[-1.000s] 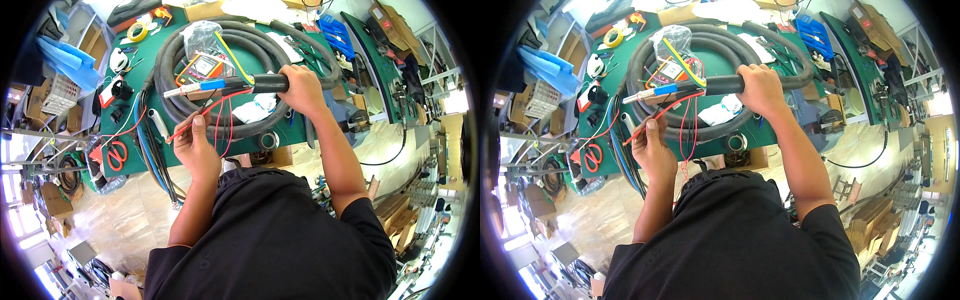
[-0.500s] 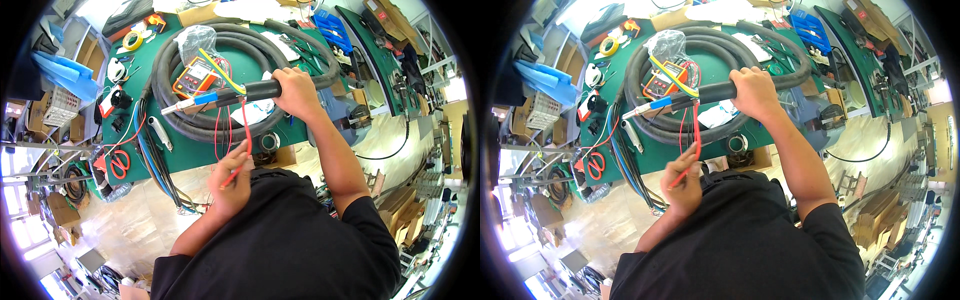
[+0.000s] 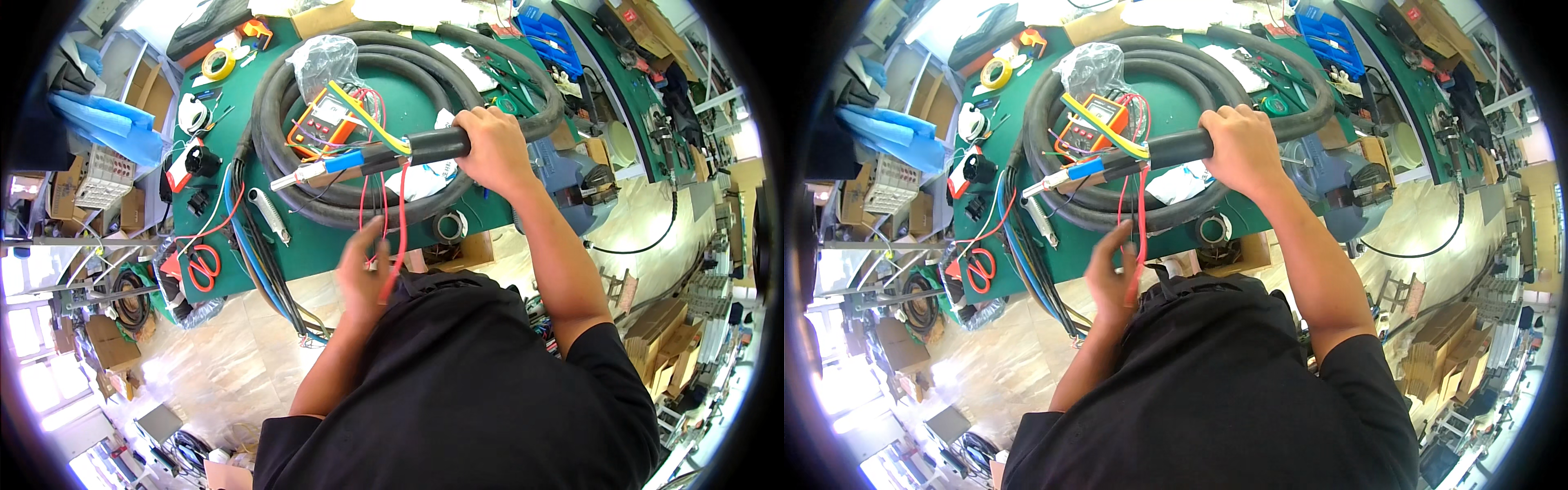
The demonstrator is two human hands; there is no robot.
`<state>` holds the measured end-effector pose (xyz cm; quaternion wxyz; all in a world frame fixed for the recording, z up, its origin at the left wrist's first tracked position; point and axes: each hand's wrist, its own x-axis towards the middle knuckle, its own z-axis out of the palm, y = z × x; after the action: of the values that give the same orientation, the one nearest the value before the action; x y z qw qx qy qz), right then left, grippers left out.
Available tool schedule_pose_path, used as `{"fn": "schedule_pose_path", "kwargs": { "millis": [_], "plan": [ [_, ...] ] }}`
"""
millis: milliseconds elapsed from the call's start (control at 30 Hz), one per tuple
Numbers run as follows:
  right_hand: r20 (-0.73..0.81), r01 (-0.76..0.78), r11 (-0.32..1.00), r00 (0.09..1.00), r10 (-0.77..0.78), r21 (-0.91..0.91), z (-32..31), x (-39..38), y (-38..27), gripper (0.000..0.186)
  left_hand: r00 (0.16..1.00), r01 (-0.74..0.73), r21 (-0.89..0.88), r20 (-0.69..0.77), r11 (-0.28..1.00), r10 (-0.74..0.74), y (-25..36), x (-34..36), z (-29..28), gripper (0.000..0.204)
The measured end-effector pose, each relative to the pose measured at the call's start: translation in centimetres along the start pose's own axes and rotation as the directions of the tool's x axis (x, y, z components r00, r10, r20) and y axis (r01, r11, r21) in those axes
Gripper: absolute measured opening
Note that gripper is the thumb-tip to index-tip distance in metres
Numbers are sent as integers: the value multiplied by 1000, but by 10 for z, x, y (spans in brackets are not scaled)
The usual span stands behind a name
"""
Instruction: The person manipulates a large cable assembly on a workbench, handling a bundle of exposed wires and using wire cutters to strip or trim individual wire ends.
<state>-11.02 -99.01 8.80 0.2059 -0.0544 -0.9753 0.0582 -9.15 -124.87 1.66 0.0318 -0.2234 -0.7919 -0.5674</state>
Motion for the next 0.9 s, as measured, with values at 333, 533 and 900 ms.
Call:
{"fn": "schedule_pose_path", "kwargs": {
  "millis": [333,533,900],
  "plan": [
    [-2,0,1000,1000,0,8,-1,-1,-2,23,899,265,-895,94,359,-428,-25,51,-41,47],
    [-11,3,1000,1000,-3,2,-1,-3,0,23,898,245,-920,98,306,-428,-28,67,-43,21],
    [-5,7,997,1000,-7,71,-11,-11,4,24,863,363,-907,239,216,-445,-59,125,-36,10]
  ]
}}
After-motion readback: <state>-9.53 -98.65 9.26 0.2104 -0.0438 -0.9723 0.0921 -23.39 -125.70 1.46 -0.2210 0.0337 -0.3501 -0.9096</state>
